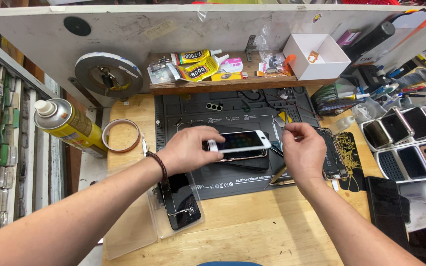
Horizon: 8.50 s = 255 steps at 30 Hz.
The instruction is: The person works at a repair bench with an iPhone. They power on and test the phone's screen, open the device, detach the display assembly, manipulate internal components and connectors, then handle the opened chassis and reattach the screen, testing the phone again.
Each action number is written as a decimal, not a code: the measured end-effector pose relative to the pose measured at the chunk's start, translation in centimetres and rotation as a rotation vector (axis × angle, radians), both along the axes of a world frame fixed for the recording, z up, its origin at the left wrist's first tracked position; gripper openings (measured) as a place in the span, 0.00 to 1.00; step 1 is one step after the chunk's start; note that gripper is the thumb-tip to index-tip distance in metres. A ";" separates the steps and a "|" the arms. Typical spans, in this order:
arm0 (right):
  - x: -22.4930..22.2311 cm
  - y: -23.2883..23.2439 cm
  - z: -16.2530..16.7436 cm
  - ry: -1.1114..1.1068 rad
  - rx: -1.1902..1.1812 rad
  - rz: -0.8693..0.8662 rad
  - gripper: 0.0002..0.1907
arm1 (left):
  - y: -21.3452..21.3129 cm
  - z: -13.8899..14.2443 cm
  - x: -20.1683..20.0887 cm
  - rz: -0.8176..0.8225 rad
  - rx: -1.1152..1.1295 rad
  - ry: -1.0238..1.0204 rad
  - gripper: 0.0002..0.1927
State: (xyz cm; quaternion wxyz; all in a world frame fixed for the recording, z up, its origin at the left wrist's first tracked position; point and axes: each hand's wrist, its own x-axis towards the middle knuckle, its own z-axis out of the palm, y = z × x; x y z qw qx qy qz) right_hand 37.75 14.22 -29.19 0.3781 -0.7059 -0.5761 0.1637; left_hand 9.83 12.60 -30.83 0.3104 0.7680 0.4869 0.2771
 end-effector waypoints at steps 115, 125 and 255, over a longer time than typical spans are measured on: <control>-5.5 -2.9 8.7 0.623 -0.331 0.551 0.26 | 0.5 8.5 2.9 0.235 -0.862 -1.216 0.22; -5.2 -3.1 8.4 0.597 -0.312 0.543 0.26 | 0.5 7.9 3.0 0.232 -0.887 -1.237 0.22; -4.0 -1.5 5.9 -0.314 -0.300 0.720 0.45 | 0.2 0.2 2.8 0.490 -0.966 -1.147 0.15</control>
